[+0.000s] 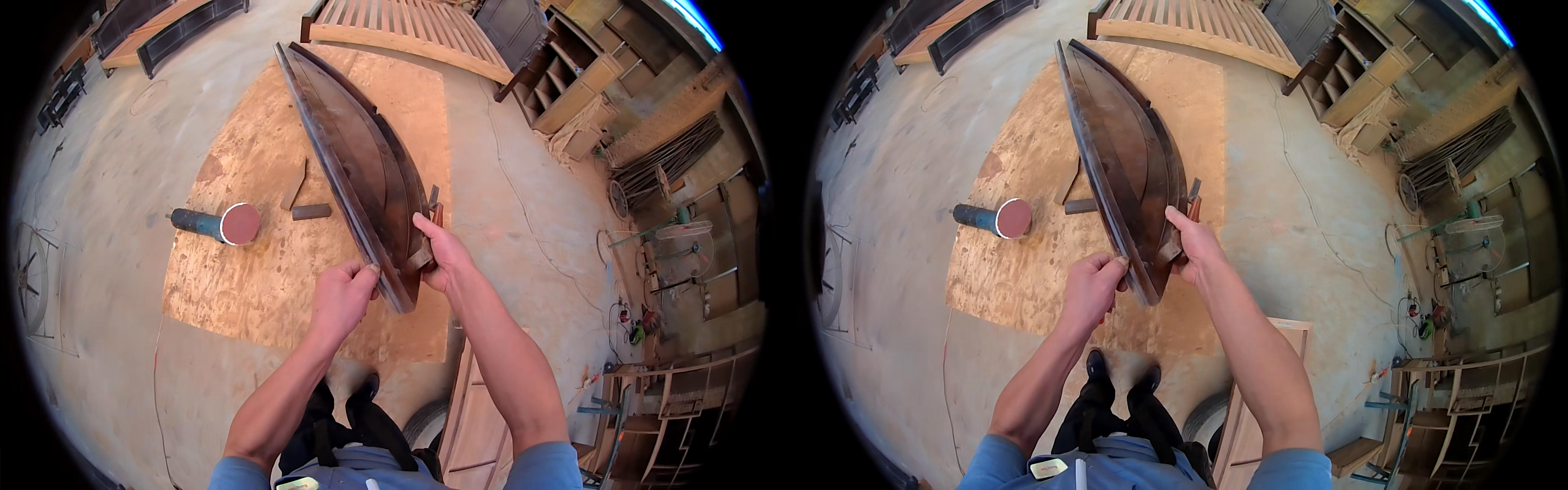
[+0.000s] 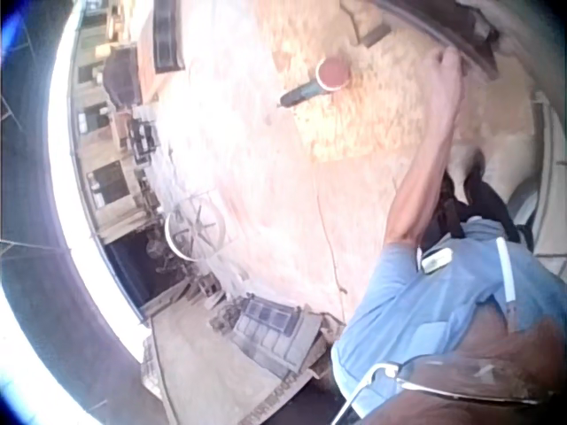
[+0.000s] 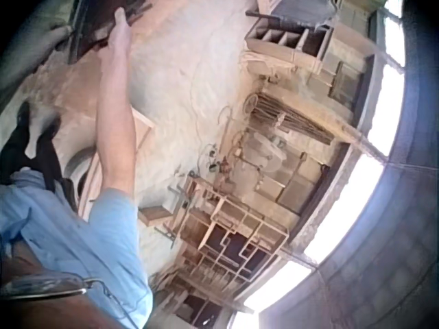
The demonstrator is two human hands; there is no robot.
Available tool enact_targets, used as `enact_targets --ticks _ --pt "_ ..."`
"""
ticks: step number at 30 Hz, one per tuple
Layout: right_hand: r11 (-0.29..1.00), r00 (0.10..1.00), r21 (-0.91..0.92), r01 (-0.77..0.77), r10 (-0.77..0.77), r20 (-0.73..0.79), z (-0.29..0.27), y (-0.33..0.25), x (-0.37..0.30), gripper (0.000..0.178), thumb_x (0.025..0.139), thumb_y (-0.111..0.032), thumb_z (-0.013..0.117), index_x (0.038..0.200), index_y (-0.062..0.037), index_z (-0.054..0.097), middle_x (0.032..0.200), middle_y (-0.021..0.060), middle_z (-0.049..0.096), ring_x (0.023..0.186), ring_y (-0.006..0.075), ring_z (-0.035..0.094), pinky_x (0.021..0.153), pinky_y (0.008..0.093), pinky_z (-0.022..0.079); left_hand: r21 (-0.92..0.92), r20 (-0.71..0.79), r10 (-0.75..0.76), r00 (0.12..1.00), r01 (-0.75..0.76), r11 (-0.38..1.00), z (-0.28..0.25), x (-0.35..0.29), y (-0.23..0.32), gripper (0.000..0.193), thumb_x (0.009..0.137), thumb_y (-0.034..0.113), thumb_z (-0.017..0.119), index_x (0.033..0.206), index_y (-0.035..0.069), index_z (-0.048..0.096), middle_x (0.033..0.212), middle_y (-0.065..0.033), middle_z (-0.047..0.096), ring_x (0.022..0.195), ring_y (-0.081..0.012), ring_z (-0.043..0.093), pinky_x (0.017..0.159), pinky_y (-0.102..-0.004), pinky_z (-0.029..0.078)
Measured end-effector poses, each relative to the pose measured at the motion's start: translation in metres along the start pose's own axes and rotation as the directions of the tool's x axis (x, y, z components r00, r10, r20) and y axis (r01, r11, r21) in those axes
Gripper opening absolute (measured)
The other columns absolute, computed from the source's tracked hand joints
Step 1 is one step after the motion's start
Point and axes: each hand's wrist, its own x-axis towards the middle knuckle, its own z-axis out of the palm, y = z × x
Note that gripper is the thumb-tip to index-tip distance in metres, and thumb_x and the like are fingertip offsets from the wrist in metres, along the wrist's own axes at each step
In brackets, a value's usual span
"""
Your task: The person scrapes a curved wooden furniture piece with a chisel, then uses an angle grinder to smooth its surface. They carry the piece to a table and align it with the underside of the tabletop, checking the fit of the metal drawer slides.
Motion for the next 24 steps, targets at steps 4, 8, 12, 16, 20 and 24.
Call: enact_targets --ticks 4,8,12,16,20,24 --pt "0.985 0.997 0.159 -0.067 0.061 0.043 0.0 -0.003 -0.013 0.038 0.097 -0.037 0.059 0.119 -0.0057 0.06 0.113 0.0107 0.069 0.098 0.0271 0.068 0.084 0.0462 0.055 0.012 0.03 0.13 0.991 -0.131 0.991 -0.002 0.006 0.007 0.033 0.092 0.028 0.061 0.074 0.001 0.063 0.061 -0.0021 0.057 0.044 -0.0083 0.047 0.04 -0.0261 0.036" --pt "0.964 0.996 0.251 -0.087 0.078 0.045 0.006 -0.001 -0.031 0.04 0.097 -0.037 0.059 0.121 -0.005 0.059 0.115 0.0125 0.068 0.101 0.0287 0.067 0.086 0.0456 0.055 0.106 0.081 0.196 0.977 -0.204 0.973 -0.003 0.012 0.021 0.04 0.093 0.032 0.061 0.07 0.0 0.064 0.057 -0.0045 0.057 0.05 -0.0105 0.051 0.049 -0.029 0.041" --pt "0.947 1.0 0.321 -0.018 0.011 0.024 0.002 0.004 -0.04 0.042 0.096 -0.039 0.06 0.12 -0.0049 0.059 0.113 0.0136 0.068 0.098 0.0288 0.067 0.083 0.0445 0.057 0.121 0.113 0.212 0.971 -0.226 0.967 0.005 0.006 0.048 0.043 0.092 0.035 0.06 0.069 -0.001 0.067 0.056 -0.0077 0.061 0.053 -0.0129 0.055 0.052 -0.0311 0.043" --pt "0.947 0.998 0.321 -0.023 0.038 -0.041 -0.008 -0.006 -0.033 0.045 0.095 -0.043 0.061 0.119 -0.0046 0.059 0.108 0.0166 0.067 0.092 0.0321 0.067 0.077 0.0477 0.058 0.028 0.12 0.241 0.963 -0.246 0.969 0.016 0.016 0.061 0.041 0.09 0.034 0.066 0.07 -0.002 0.068 0.057 -0.0032 0.059 0.053 -0.0085 0.052 0.05 -0.0287 0.041" --pt "0.958 0.998 0.286 -0.028 0.045 -0.052 -0.012 -0.02 -0.041 0.049 0.094 -0.046 0.06 0.119 -0.0035 0.057 0.104 0.0193 0.067 0.085 0.0351 0.067 0.072 0.0502 0.059 0.08 0.12 0.26 0.958 -0.271 0.959 0.033 0.027 0.061 0.04 0.089 0.033 0.066 0.07 -0.001 0.068 0.057 -0.0041 0.06 0.053 -0.0092 0.053 0.051 -0.0297 0.043" --pt "0.981 0.997 0.188 -0.054 0.043 0.059 -0.031 -0.04 -0.046 0.05 0.096 -0.045 0.057 0.122 -0.0031 0.055 0.103 0.0198 0.067 0.081 0.0355 0.068 0.073 0.0515 0.058 0.126 0.062 0.279 0.958 -0.284 0.95 0.056 0.033 0.066 0.04 0.089 0.032 0.064 0.066 -0.001 0.067 0.056 -0.0058 0.06 0.054 -0.0104 0.055 0.052 -0.0301 0.044"
